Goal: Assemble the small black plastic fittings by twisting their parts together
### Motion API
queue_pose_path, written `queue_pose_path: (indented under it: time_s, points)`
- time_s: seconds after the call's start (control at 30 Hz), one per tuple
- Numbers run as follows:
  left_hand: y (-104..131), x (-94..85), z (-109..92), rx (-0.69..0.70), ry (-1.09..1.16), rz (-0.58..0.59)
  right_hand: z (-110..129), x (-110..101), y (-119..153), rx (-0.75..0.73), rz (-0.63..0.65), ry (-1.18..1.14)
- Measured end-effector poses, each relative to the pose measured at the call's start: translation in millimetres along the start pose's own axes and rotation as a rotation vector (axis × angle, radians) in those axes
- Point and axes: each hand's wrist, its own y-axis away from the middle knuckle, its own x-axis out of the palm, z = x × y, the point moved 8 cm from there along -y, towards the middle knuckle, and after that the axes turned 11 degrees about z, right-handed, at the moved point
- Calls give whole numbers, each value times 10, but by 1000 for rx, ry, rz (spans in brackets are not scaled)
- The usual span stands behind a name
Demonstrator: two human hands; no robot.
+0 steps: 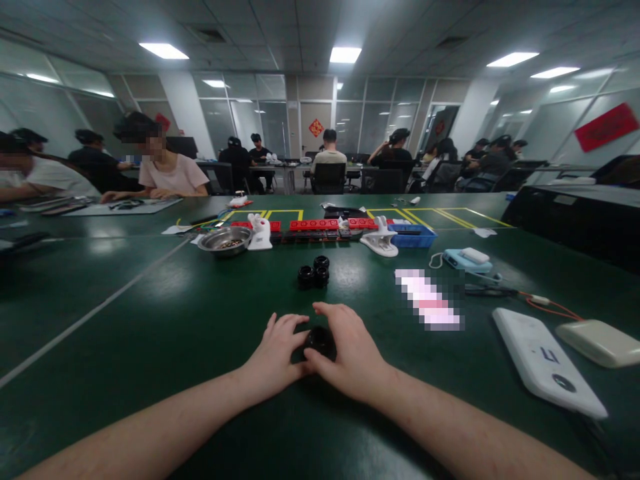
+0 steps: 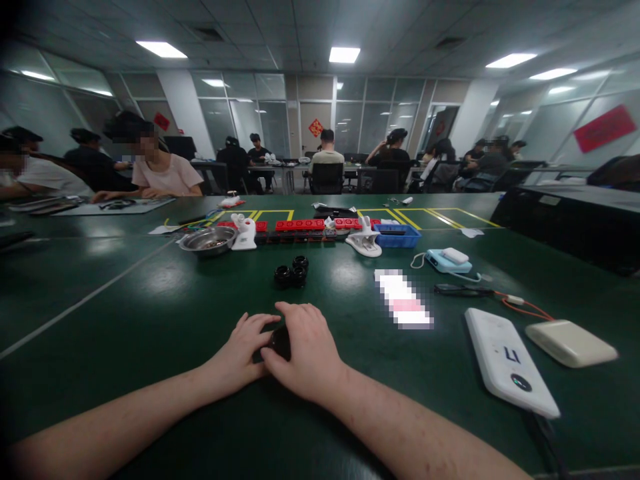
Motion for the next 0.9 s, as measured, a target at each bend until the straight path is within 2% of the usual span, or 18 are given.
queue_pose_path:
  time_s: [0.13,0.3,0.37,0.53,0.6,0.73,0.8,0.9]
  points:
    - [10,-16,-12,4,14,-9,-57,35,-39,76,53,83]
    - [-3,1,-1,15,19,-9,71,127,-1,-107,202,-12]
    - [-12,22,9,13,10,8,37,125,3,-78,177,-27]
    - [4,1,-7,7,3,-11,-159,133,-39,132,117,-5]
    - [12,-10,-9,8,5,-29,-144,163,-49,120,156,-23]
    - [-3,20,22,6,-12,-25,17,185,-26,-34,213,-59]
    - [-15,41,37,0,-17,-5,20,151,-18,-31,166,-40]
    - [-17,41,35,-4,-3,12,-81,108,-24,62,80,-23]
